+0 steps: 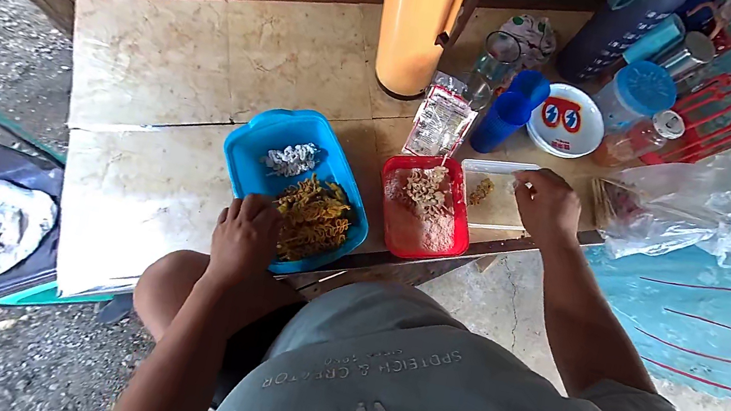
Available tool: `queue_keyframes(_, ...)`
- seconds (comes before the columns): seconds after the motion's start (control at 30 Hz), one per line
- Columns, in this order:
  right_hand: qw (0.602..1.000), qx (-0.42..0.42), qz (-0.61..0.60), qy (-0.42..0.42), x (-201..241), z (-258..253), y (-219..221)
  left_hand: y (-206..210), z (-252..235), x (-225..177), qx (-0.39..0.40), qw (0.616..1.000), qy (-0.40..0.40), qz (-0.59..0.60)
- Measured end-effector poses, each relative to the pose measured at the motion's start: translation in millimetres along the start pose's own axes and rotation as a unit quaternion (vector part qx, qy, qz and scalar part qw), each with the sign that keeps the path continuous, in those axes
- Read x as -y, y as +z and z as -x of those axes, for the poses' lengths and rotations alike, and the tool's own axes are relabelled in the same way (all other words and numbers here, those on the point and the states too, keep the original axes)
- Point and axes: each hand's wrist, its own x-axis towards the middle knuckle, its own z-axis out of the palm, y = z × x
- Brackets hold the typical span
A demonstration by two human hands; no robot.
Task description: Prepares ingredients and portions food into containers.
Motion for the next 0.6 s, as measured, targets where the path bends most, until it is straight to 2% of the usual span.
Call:
queue_keyframes(0.13, 0.977, 0.049, -0.040, -0.203, 75, 0, 26, 0, -2, -6, -0.001, 0.999, -0.034, 0.018)
queue_keyframes(0.23, 0.931, 0.132, -0.053, -0.336, 147, 10, 60, 1, -1, -7, 0.006, 0.998, -0.051, 0.031)
queue_keyframes(0.33, 0.885, 0.174, -0.084, -0.423, 207, 24, 101, 3, 3, -5, -0.015, 0.999, -0.038, 0.027)
queue_keyframes(0.43, 0.882, 0.183, -0.049, -0.432, 242, 33, 131, 4, 4, -5, -0.022, 0.999, -0.023, 0.033)
queue_keyframes(0.5, 0.888, 0.186, -0.037, -0.420, 252, 36, 133, 5, 5, -5, -0.034, 0.999, -0.014, 0.039)
queue_keyframes(0.6, 0.884, 0.241, -0.032, -0.398, 263, 35, 127, 3, 7, -5, -0.042, 0.997, -0.026, 0.064)
